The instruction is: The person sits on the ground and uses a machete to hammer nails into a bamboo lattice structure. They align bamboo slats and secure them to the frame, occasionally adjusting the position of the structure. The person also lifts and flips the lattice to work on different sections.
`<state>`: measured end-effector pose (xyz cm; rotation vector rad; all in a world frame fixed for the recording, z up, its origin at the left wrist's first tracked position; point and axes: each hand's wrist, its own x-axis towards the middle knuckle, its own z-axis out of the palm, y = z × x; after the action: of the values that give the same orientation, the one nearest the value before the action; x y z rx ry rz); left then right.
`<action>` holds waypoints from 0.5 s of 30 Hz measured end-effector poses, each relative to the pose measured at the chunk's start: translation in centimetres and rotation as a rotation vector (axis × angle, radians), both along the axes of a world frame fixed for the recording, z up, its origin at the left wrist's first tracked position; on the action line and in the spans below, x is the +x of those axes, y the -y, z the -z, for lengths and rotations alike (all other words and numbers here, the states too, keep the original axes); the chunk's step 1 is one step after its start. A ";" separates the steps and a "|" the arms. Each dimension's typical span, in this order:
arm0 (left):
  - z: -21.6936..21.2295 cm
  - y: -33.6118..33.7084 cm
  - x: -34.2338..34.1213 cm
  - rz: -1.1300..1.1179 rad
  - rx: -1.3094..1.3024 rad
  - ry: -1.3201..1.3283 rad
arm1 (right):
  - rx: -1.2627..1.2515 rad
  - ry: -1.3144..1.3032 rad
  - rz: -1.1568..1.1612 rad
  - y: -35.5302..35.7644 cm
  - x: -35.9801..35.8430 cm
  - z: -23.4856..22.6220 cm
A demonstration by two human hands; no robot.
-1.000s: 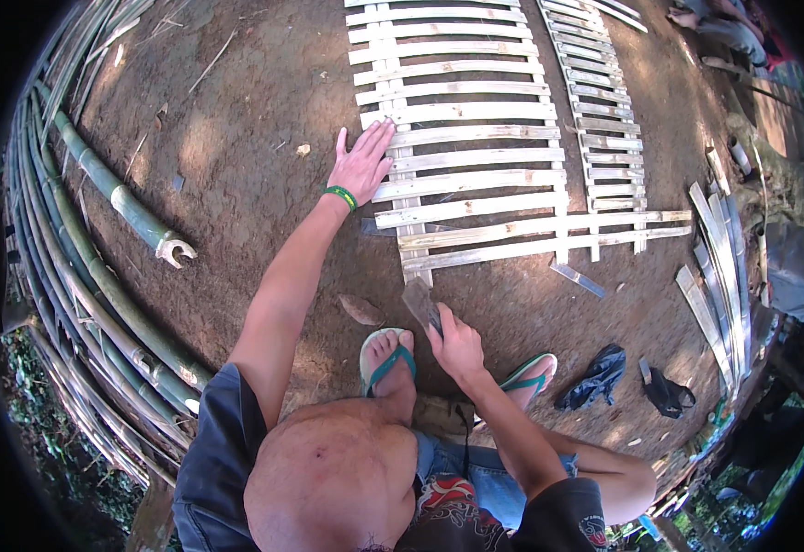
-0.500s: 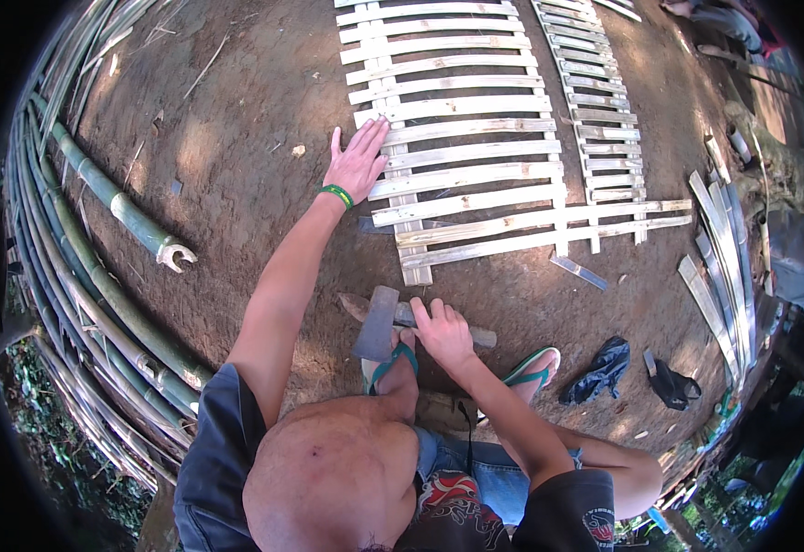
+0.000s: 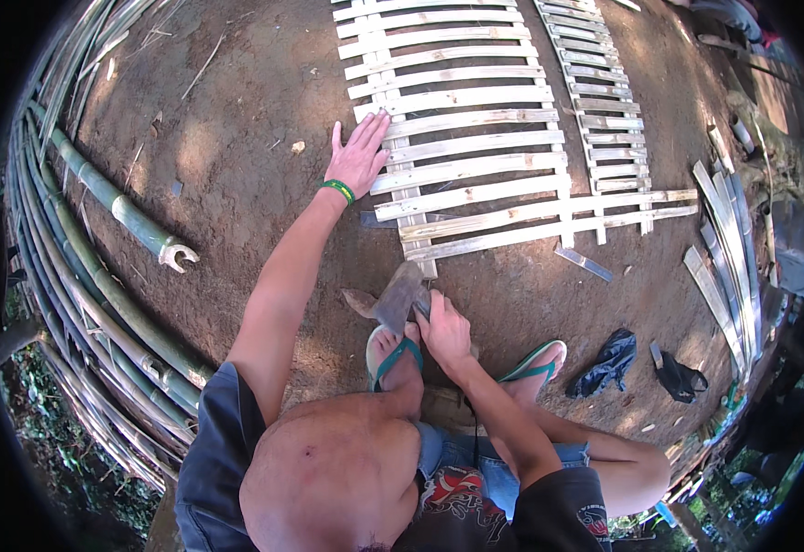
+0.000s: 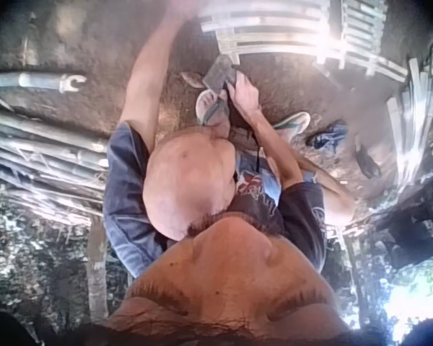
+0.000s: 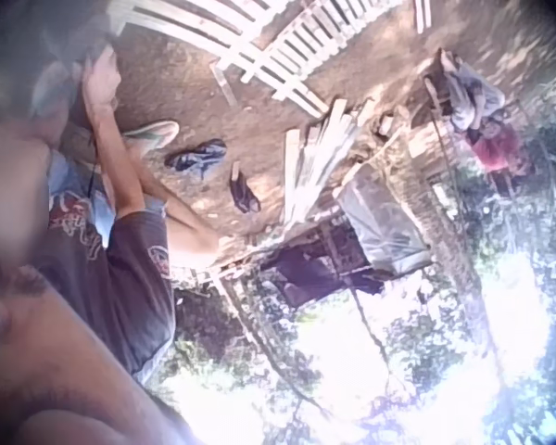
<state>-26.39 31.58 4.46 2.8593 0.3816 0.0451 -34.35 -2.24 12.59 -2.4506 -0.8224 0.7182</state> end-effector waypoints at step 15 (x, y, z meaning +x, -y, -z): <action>-0.1 -0.1 0.4 -0.009 0.005 0.014 | -0.047 -0.137 -0.022 0.2 0.2 -0.4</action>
<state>-25.99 31.72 4.53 2.8605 0.3923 0.0671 -34.17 -2.46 12.99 -2.4055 -0.7895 0.9116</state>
